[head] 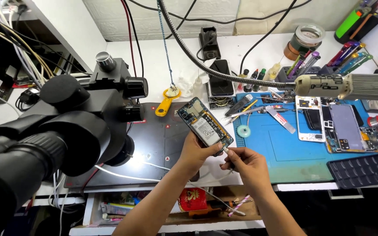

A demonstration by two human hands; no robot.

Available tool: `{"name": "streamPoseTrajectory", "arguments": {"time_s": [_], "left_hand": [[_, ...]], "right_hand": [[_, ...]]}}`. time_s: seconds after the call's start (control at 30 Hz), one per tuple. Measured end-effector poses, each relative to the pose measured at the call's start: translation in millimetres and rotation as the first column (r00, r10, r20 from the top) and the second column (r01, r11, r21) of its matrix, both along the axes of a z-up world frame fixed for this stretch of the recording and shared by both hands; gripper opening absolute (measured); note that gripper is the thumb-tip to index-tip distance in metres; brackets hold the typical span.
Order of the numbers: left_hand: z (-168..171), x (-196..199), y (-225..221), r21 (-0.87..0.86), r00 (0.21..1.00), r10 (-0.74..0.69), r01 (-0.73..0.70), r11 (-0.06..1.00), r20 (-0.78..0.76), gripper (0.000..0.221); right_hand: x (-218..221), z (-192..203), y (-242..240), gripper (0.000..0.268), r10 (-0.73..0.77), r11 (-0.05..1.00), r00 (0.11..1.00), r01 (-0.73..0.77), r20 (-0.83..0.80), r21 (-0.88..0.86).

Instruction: The person is disassembling a mobile phone, removing and inspecting internal components like the motherboard and battery on a specialized repair mat.

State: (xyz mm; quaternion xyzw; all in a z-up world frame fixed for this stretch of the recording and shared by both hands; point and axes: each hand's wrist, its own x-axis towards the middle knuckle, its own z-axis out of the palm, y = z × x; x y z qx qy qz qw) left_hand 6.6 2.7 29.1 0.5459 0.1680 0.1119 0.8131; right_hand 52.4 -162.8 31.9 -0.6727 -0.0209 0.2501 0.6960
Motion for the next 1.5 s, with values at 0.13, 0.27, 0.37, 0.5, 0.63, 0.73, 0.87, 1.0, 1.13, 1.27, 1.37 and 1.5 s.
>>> {"name": "streamPoseTrajectory", "arguments": {"time_s": [0.13, 0.27, 0.37, 0.5, 0.63, 0.73, 0.87, 1.0, 1.13, 1.27, 1.37, 1.5], "left_hand": [[-8, 6, 3, -0.011, 0.992, 0.003, -0.001, 1.000, 0.123, 0.054], [2, 9, 4, 0.083, 0.999, -0.035, 0.036, 0.996, -0.017, 0.060], [4, 9, 2, 0.053, 0.997, -0.077, 0.075, 0.996, 0.031, 0.057], [7, 0, -3, -0.019, 0.998, -0.054, 0.054, 0.998, 0.020, 0.060], [4, -14, -7, -0.030, 0.996, -0.067, 0.069, 0.997, 0.058, 0.058], [4, -23, -13, -0.067, 0.980, -0.113, 0.126, 0.990, 0.164, 0.061], [11, -32, -16, -0.114, 0.974, -0.186, 0.200, 0.973, 0.128, 0.069], [-7, -27, -13, -0.081, 0.948, -0.227, 0.250, 0.965, 0.221, 0.077], [0, -29, -11, -0.049, 0.879, -0.303, 0.344, 0.938, 0.369, 0.084], [18, -38, -4, 0.096, 0.767, -0.425, 0.436, 0.895, 0.481, 0.089], [6, -33, 6, 0.091, 0.741, -0.435, 0.457, 0.885, 0.512, 0.075], [-35, -13, 26, -0.056, 0.725, -0.214, 0.329, 0.943, 0.655, 0.045]], "right_hand": [[-5, 16, 1, 0.039, -0.052, 0.999, 0.976, 0.047, 0.213, 0.024], [-11, 31, -3, 0.064, 0.105, 0.955, 0.916, 0.015, 0.386, -0.296], [-16, 15, -8, 0.059, 0.059, 0.967, 0.777, 0.111, 0.627, -0.228], [-32, -36, -28, 0.018, -0.124, 0.985, 0.468, 0.165, 0.875, 0.051], [-55, -89, -53, 0.024, -0.051, 0.994, 0.510, 0.112, 0.859, -0.007], [-66, -95, -58, 0.021, -0.148, 0.987, 0.675, 0.142, 0.723, 0.069], [-68, -79, -58, 0.023, -0.120, 0.991, 0.535, 0.119, 0.837, 0.066], [-54, -25, -39, 0.057, 0.130, 0.977, 0.228, 0.139, 0.965, -0.164], [-35, -3, -17, 0.061, 0.345, 0.897, 0.030, 0.284, 0.938, -0.339], [-25, -7, -13, 0.045, 0.355, 0.876, -0.038, 0.362, 0.934, -0.318], [-25, -17, -17, 0.042, 0.316, 0.895, -0.053, 0.347, 0.947, -0.279], [-30, -20, -21, 0.043, 0.233, 0.933, -0.093, 0.302, 0.968, -0.195]]}}
